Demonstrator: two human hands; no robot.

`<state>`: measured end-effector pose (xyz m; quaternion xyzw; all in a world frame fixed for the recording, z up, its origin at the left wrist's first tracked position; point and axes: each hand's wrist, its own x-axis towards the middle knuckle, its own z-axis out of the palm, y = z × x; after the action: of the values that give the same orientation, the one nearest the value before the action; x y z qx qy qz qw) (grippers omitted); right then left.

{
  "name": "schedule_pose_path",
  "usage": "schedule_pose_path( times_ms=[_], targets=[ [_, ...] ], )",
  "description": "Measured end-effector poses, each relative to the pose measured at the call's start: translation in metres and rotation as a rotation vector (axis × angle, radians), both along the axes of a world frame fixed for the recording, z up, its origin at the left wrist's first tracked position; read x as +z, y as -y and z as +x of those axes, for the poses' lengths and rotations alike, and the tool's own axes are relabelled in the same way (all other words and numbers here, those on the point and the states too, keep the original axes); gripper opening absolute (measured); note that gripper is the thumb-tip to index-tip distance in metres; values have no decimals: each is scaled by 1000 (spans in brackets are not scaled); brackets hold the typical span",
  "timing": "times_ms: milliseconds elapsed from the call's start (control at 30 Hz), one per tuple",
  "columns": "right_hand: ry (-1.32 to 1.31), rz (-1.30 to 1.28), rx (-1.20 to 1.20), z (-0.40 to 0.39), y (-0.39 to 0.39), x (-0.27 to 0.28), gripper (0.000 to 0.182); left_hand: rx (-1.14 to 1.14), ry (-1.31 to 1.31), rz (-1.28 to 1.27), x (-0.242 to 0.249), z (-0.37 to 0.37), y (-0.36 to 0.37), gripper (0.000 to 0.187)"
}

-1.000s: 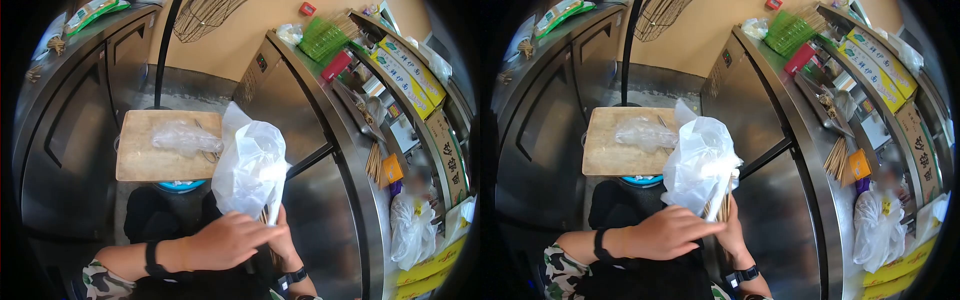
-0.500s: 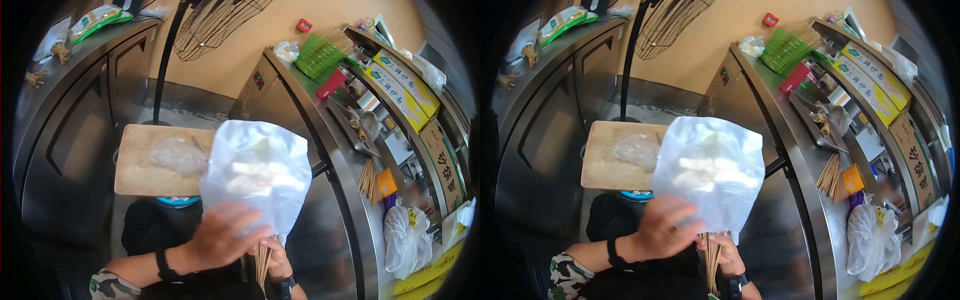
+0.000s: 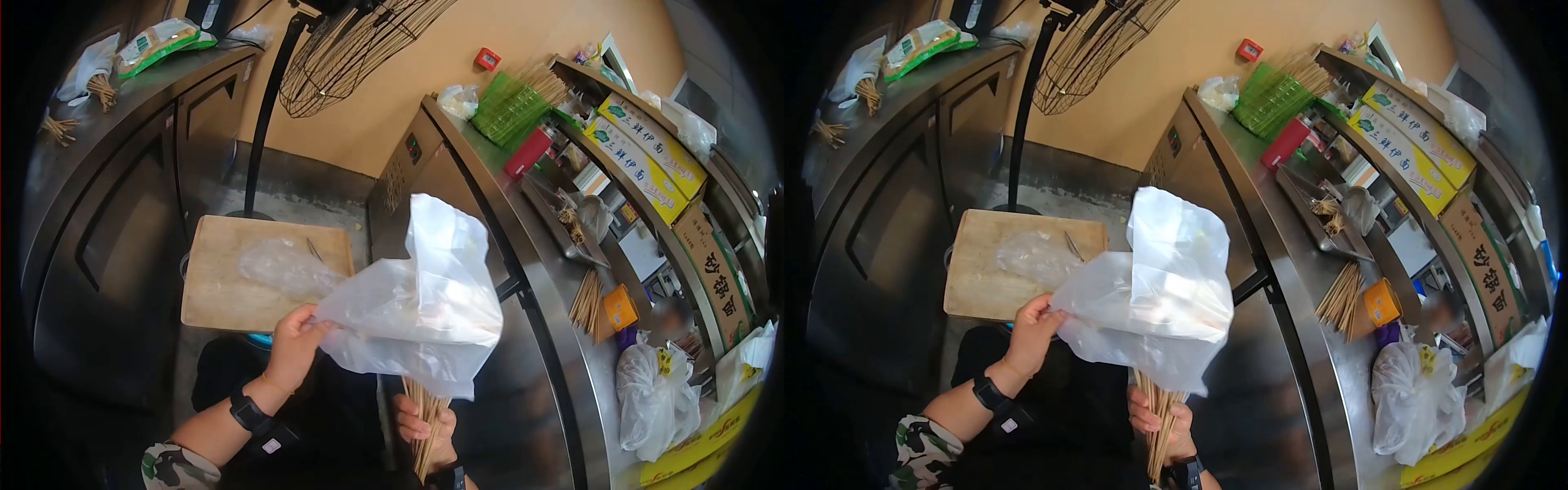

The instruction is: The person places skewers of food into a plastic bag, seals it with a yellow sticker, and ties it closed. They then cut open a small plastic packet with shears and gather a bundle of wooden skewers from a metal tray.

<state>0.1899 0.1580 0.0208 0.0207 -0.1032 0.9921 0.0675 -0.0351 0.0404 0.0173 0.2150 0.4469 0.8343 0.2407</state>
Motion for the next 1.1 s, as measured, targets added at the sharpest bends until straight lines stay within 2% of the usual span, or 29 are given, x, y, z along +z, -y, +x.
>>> schedule_pose_path(
  times_ms=[100,200,233,300,400,433,533,567,733,833,933,1100],
  targets=[
    [-95,-57,-6,1,-4,-2,62,103,-295,-295,-1,-7,17,9],
    [-132,-77,-43,1,-8,-1,56,-68,-629,-421,14,9,33,7],
    [-147,-104,-60,1,-10,-4,55,-239,-728,-385,3,12,33,7],
    [-168,-138,-84,-1,-12,-6,53,-618,-591,-279,2,30,40,11],
    [-118,-113,-74,-5,-11,-11,53,-647,-756,-411,15,28,44,15],
    [-91,-90,-63,-4,-9,-15,53,-623,-737,-475,16,23,45,25],
    [16,9,-20,-4,-6,-20,52,-729,25,-107,4,2,40,51],
    [43,31,-7,-5,-4,-20,52,-706,261,-38,10,-5,41,47],
    [128,98,47,-10,3,-20,52,-677,311,56,22,-5,30,45],
    [147,114,54,-12,6,-19,52,-714,191,103,26,-2,30,40],
    [163,130,60,-17,5,-18,52,-588,452,136,3,-8,21,27],
    [174,156,72,-20,6,-16,51,-316,378,58,-11,-22,21,10]
  ],
)
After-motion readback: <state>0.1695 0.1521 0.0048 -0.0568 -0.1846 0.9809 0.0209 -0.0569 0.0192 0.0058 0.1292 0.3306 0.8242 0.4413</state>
